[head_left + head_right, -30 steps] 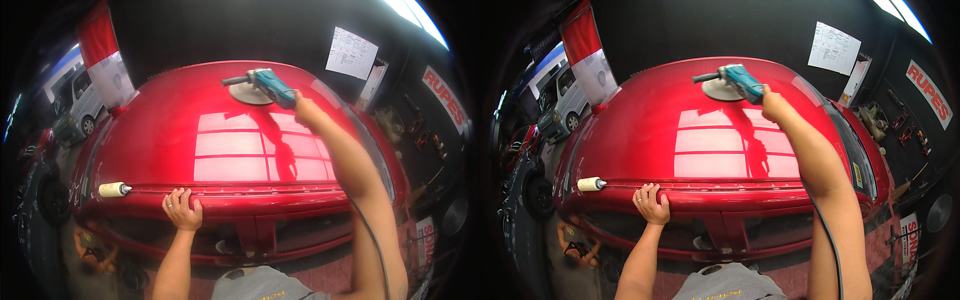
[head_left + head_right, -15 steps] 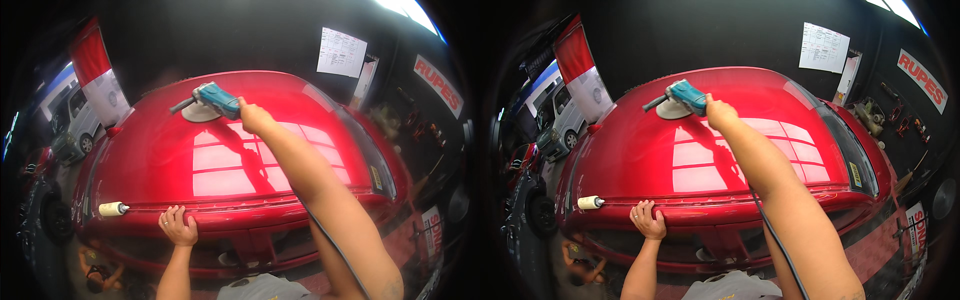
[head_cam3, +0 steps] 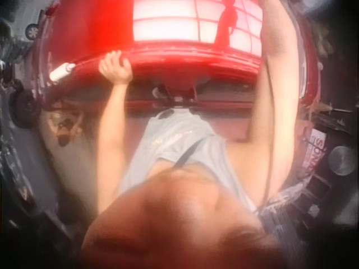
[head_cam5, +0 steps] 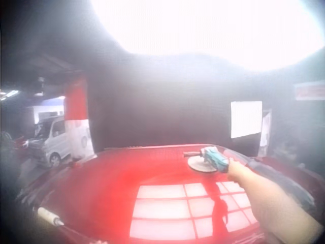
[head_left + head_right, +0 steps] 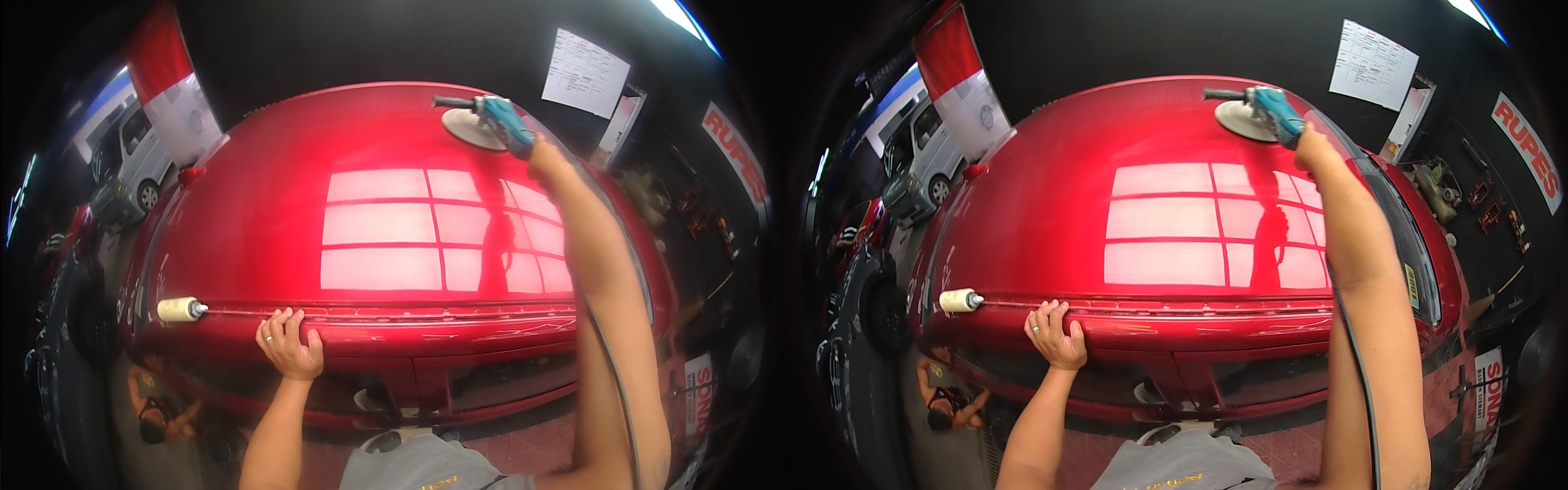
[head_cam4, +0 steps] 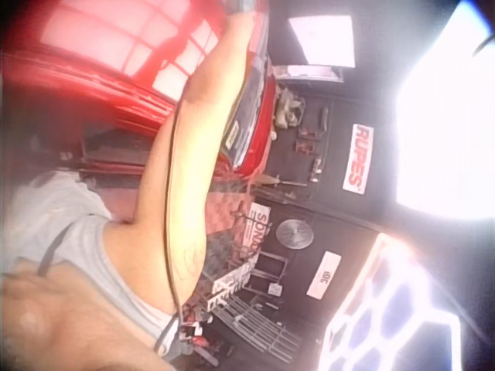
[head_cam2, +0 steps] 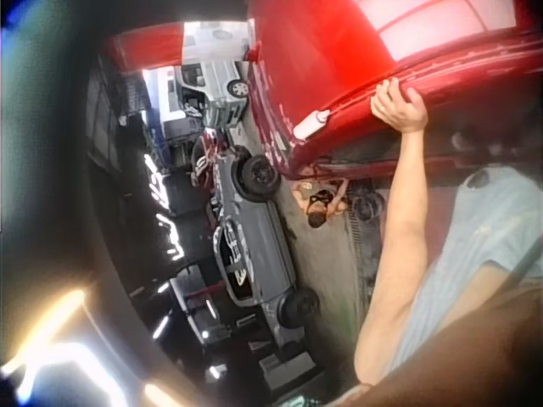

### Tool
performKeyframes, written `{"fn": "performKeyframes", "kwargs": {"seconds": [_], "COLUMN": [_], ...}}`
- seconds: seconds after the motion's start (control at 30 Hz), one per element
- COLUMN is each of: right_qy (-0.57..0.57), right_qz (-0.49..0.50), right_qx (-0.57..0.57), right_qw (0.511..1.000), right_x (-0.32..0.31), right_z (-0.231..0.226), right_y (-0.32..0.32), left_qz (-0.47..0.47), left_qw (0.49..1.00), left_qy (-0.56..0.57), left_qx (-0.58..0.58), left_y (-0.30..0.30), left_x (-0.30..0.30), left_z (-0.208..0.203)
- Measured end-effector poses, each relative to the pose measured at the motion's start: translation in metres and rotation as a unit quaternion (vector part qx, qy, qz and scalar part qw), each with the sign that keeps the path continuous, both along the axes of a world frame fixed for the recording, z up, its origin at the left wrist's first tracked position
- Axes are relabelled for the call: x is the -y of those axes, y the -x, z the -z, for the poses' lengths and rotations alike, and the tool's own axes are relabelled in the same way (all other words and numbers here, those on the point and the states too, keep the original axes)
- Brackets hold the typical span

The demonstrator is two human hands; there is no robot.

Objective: The person uses a dual-action polisher to buff the roof of a red car. They move the machine in overlapping passes across the surface, occasionally repositioning their hands and the tool to cover different areas of the roof.

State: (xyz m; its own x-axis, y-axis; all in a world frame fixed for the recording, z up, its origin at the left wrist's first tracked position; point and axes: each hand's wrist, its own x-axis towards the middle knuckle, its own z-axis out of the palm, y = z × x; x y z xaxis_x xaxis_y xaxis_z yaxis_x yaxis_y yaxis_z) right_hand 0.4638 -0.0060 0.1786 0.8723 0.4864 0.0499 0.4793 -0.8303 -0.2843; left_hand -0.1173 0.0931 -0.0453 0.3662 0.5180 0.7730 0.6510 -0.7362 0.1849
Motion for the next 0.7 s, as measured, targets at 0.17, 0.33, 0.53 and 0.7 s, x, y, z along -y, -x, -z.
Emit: {"fn": "performKeyframes", "kwargs": {"seconds": [0.17,0.33,0.53,0.7], "right_qy": [0.04,0.035,0.033,0.018], "right_qz": [-0.002,0.018,-0.033,-0.102], "right_qx": [0.034,0.038,0.016,0.015], "right_qw": [0.999,0.999,0.999,0.995], "right_x": [0.006,0.036,0.009,-0.027], "right_z": [0.031,0.024,0.015,0.016], "right_y": [-0.073,-0.094,-0.073,-0.05], "left_qz": [-0.014,0.004,-0.009,-0.003], "left_qw": [1.0,1.0,1.0,1.0], "left_qy": [0.015,0.01,0.011,0.014], "left_qx": [-0.008,-0.003,-0.007,-0.001], "left_y": [0.009,0.001,0.005,0.006], "left_x": [0.005,-0.002,0.002,0.001], "left_z": [-0.002,0.001,-0.002,-0.002]}}
